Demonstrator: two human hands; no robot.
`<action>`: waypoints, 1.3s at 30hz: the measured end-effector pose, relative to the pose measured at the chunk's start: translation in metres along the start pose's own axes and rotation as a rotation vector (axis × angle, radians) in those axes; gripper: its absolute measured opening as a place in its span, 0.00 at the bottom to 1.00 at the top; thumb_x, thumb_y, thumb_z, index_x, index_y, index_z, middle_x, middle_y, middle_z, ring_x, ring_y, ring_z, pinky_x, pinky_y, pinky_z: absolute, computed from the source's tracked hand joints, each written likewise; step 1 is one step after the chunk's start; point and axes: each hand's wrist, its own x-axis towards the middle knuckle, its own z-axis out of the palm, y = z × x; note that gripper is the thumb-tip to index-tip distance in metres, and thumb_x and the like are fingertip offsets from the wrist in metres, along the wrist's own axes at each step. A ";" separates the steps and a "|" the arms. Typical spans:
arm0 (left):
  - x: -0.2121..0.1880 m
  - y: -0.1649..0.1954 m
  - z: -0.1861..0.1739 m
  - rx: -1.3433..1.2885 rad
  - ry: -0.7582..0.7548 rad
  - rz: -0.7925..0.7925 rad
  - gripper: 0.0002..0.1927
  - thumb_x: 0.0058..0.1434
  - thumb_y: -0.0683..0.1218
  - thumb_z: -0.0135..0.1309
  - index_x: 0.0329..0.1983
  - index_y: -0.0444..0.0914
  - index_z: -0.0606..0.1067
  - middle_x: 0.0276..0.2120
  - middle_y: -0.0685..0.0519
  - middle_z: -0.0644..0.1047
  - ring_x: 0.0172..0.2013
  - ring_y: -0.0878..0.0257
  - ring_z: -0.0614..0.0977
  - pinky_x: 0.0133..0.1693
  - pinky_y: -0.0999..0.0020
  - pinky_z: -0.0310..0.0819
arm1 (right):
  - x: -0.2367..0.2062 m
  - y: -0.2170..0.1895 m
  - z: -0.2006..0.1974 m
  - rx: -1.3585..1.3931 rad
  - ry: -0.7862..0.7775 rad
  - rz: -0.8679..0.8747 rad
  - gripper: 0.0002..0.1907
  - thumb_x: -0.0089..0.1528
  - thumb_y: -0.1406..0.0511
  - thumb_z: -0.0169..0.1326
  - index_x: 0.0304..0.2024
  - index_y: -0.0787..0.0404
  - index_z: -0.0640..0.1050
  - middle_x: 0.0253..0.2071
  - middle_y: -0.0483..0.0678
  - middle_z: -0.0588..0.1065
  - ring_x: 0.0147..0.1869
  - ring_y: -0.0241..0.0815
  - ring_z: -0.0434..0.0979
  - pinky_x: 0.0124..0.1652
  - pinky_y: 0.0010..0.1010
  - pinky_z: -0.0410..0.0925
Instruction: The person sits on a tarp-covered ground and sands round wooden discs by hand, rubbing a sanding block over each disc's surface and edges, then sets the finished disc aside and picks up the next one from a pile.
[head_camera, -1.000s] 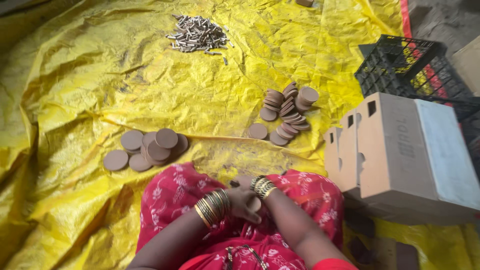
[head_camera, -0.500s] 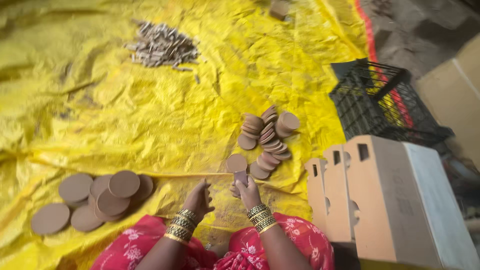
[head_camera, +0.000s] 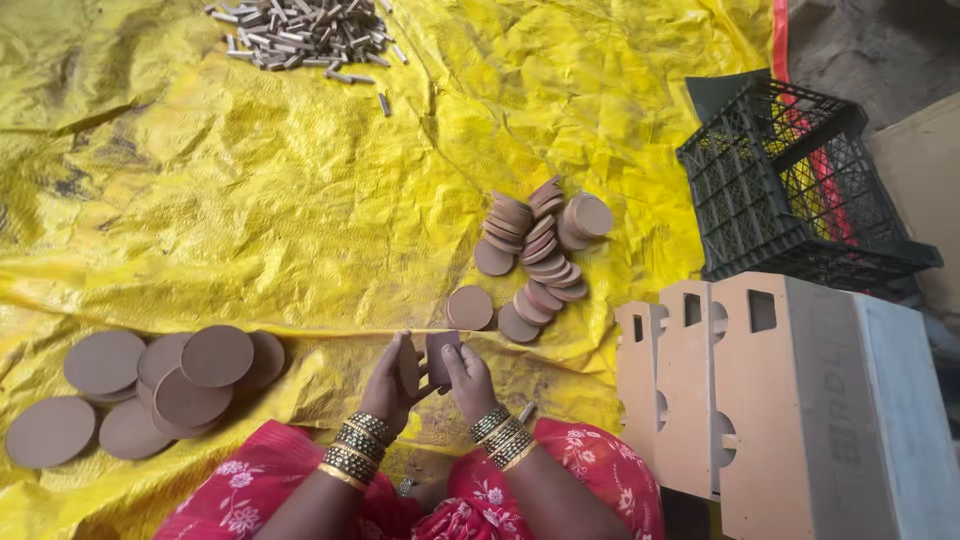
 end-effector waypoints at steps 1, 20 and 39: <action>0.001 -0.001 -0.004 -0.001 0.019 -0.001 0.29 0.63 0.66 0.48 0.63 0.49 0.69 0.43 0.54 0.73 0.44 0.58 0.77 0.46 0.52 0.76 | 0.001 0.000 -0.002 -0.023 0.027 0.008 0.15 0.71 0.58 0.48 0.45 0.63 0.77 0.31 0.42 0.77 0.29 0.29 0.75 0.27 0.22 0.68; -0.003 -0.024 -0.016 -0.104 -0.103 0.094 0.29 0.71 0.66 0.47 0.63 0.41 0.71 0.48 0.55 0.77 0.50 0.62 0.78 0.55 0.63 0.74 | -0.056 -0.026 0.040 -0.486 -0.012 -0.174 0.25 0.68 0.64 0.49 0.69 0.56 0.68 0.61 0.59 0.75 0.61 0.53 0.79 0.54 0.38 0.74; -0.007 -0.018 -0.010 -0.160 -0.090 -0.030 0.30 0.73 0.61 0.42 0.71 0.40 0.65 0.56 0.49 0.78 0.55 0.56 0.80 0.59 0.58 0.75 | -0.053 -0.043 0.033 -0.894 0.204 -0.582 0.23 0.65 0.66 0.54 0.64 0.60 0.73 0.42 0.56 0.77 0.48 0.52 0.75 0.47 0.43 0.71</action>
